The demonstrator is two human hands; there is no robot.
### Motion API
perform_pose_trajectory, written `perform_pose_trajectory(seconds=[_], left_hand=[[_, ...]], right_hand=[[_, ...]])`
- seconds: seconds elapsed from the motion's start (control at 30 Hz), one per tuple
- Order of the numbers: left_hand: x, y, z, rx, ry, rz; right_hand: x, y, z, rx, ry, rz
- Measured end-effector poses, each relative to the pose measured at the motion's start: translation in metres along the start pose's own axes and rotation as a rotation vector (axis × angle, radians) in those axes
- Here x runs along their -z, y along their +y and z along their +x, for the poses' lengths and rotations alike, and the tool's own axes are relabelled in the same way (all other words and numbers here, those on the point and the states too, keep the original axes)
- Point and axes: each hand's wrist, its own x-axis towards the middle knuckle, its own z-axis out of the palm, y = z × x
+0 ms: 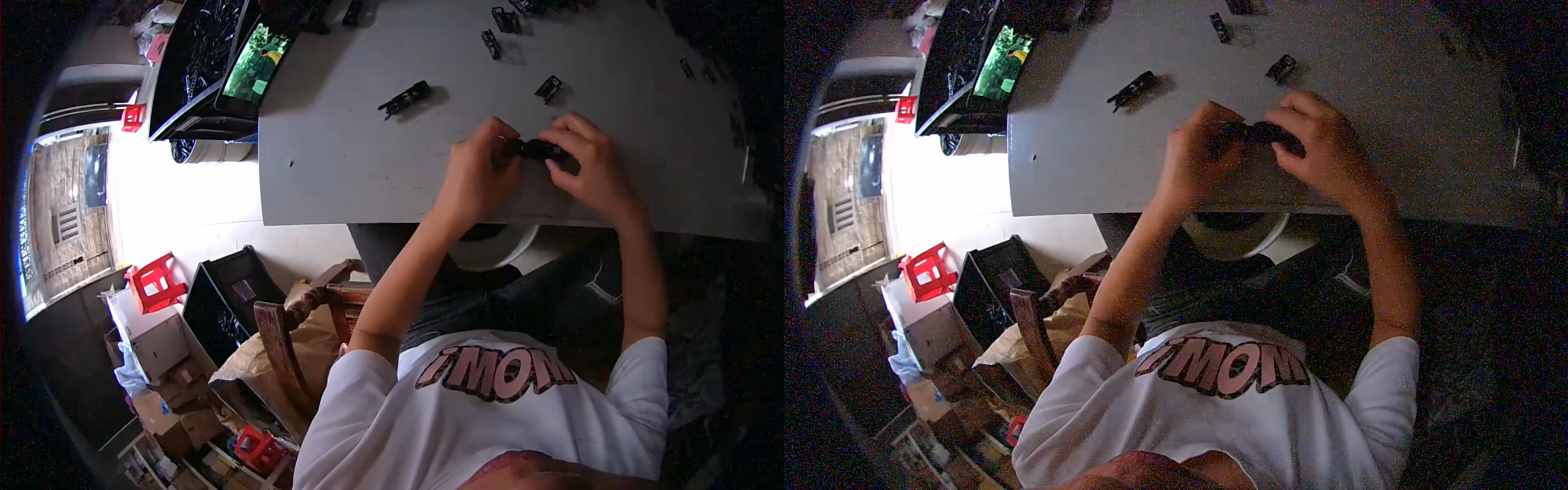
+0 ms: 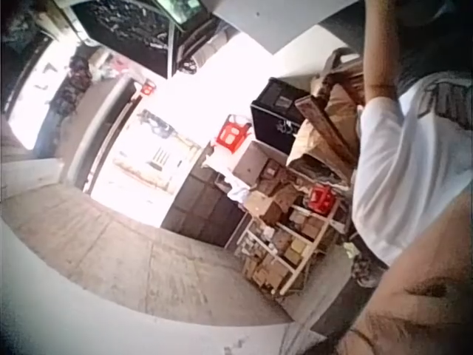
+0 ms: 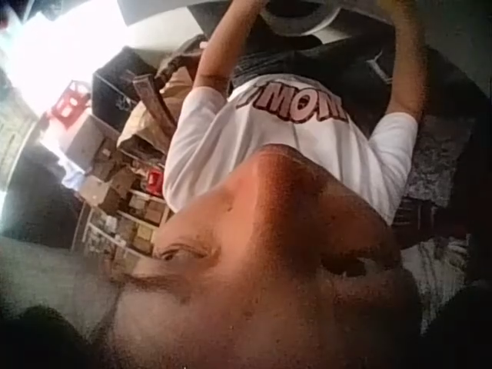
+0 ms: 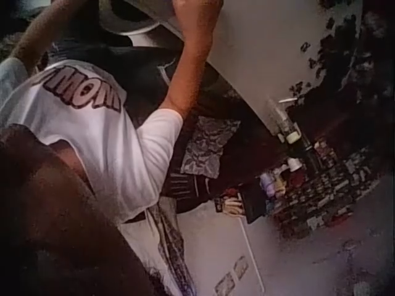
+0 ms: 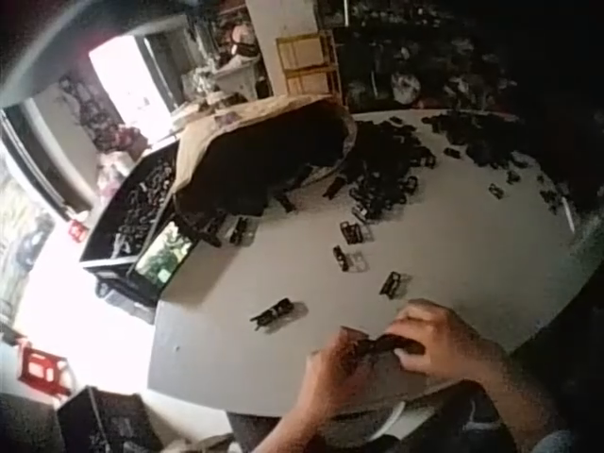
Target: Assembling small black hardware components by hand at a workbench.
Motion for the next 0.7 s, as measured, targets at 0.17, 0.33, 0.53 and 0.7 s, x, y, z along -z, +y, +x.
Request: perform_pose_trajectory(seconds=[0.17,0.33,0.53,0.7], left_hand=[[-0.002,0.000,0.001,0.002,-0.010,0.004],[-0.003,-0.003,0.000,-0.060,-0.041,0.058],[0.000,-0.004,-0.005,-0.089,-0.009,-0.136],[-0.003,0.000,-0.007,-0.069,-0.144,-0.261]], right_hand=[[-0.002,-0.016,0.000,-0.002,-0.012,-0.087],[-0.022,-0.026,-0.007,0.101,0.135,-0.169],[-0.023,-0.002,-0.014,-0.229,0.145,0.212],[-0.016,0.009,-0.021,-0.328,-0.120,0.591]])
